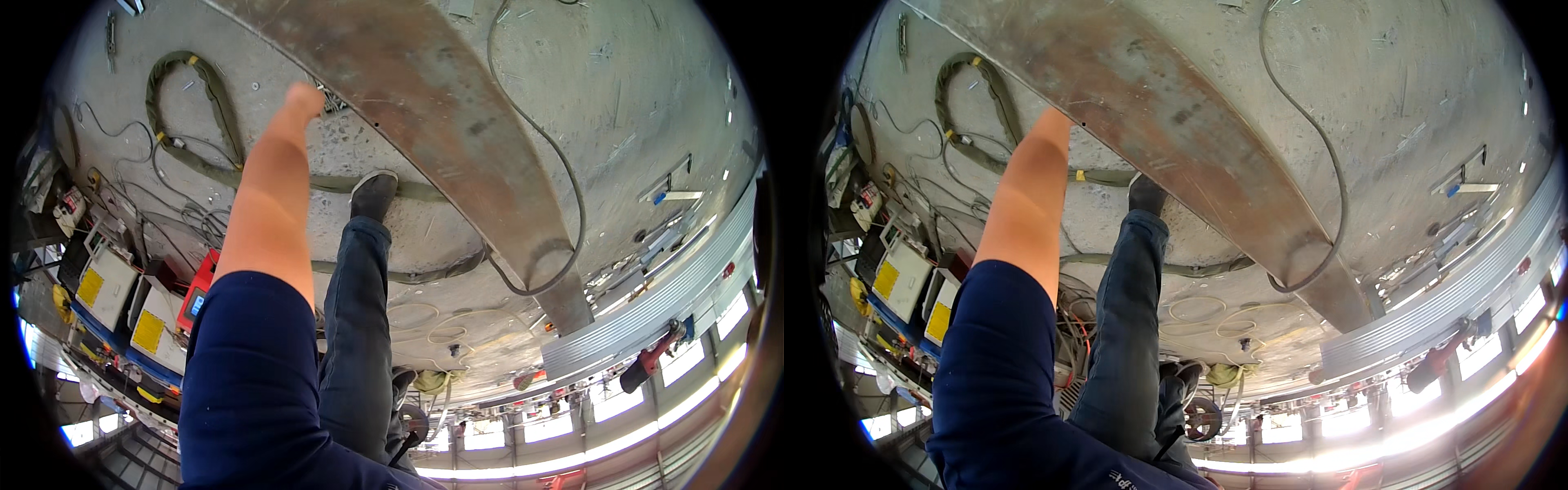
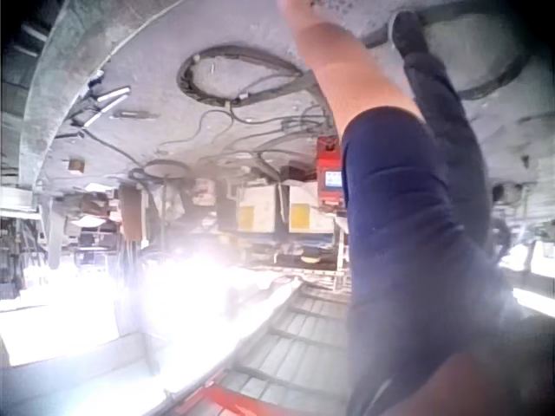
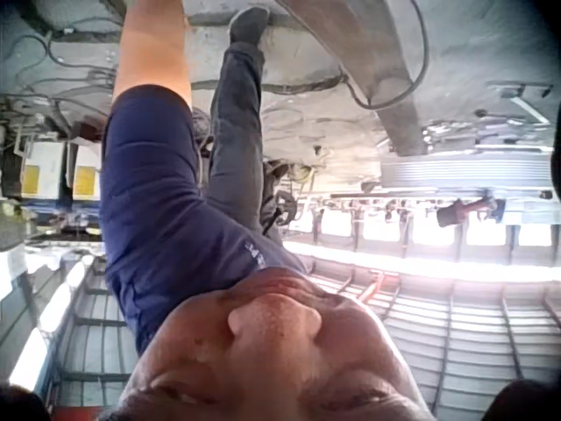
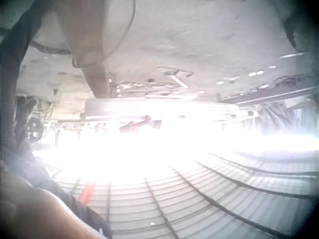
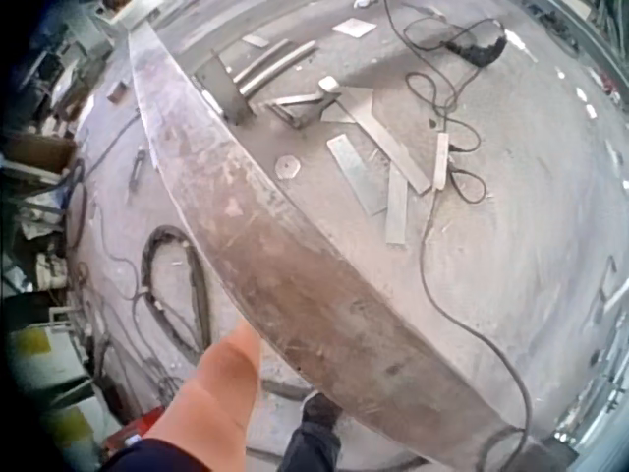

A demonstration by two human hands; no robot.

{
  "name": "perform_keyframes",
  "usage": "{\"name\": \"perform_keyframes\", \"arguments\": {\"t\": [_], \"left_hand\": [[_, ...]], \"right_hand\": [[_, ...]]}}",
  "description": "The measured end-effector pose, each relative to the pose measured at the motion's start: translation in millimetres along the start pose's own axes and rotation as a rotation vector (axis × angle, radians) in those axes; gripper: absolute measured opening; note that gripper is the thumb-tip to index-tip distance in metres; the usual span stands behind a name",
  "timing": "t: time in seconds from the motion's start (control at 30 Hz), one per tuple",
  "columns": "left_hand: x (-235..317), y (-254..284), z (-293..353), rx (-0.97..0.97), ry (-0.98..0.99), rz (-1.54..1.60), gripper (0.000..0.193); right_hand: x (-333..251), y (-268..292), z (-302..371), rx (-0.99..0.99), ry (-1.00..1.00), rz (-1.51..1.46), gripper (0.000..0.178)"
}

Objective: The person assembles a metal frame by attaching a long metal bar to a larger frame using a pneumatic rivet gun. They position the bar, connect the air hose, and use the rivet gun to secure the bar in place. The person also uses pliers to adjust the hose and handles various metal components during the process.

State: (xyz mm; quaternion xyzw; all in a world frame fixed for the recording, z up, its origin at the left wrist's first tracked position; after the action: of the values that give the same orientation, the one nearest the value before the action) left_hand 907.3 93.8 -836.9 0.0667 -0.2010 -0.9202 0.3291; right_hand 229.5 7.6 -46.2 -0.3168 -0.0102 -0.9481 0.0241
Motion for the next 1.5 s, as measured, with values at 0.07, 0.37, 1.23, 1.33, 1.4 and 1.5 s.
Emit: {"name": "perform_keyframes", "arguments": {"t": [0.07,0.37,1.23,1.33,1.4,1.5], "left_hand": [[-23,-45,39,0.169,0.295,0.660,0.023],[61,-97,336,0.010,-0.105,-0.083,0.016],[403,-21,787,0.263,0.320,1.728,0.028],[477,-3,776,0.296,0.094,1.686,0.023],[539,16,777,0.240,0.040,1.712,0.019],[620,30,787,0.192,-0.069,1.685,0.017]], "right_hand": [[12,-3,-17,-0.043,0.071,-0.009,0.043],[90,-110,-35,-0.048,0.283,-0.207,0.042],[402,-209,-435,0.257,0.513,-1.002,0.036],[433,-162,-468,0.350,0.456,-1.149,0.036],[450,-88,-424,0.283,0.474,-1.299,0.038],[478,2,-403,0.367,0.584,-1.211,0.041]]}}
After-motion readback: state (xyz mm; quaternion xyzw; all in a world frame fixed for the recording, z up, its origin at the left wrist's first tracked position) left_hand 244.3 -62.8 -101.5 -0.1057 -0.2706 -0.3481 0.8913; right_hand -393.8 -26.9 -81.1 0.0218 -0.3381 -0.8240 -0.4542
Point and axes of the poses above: each hand's wrist, its own z-axis away from the middle knuckle, its own y-axis out of the back of the hand, x = y × z, the point moved 3 cm from there along -z, towards the middle knuckle, and after that the axes turned 3 degrees about x, right-handed, at the moved point
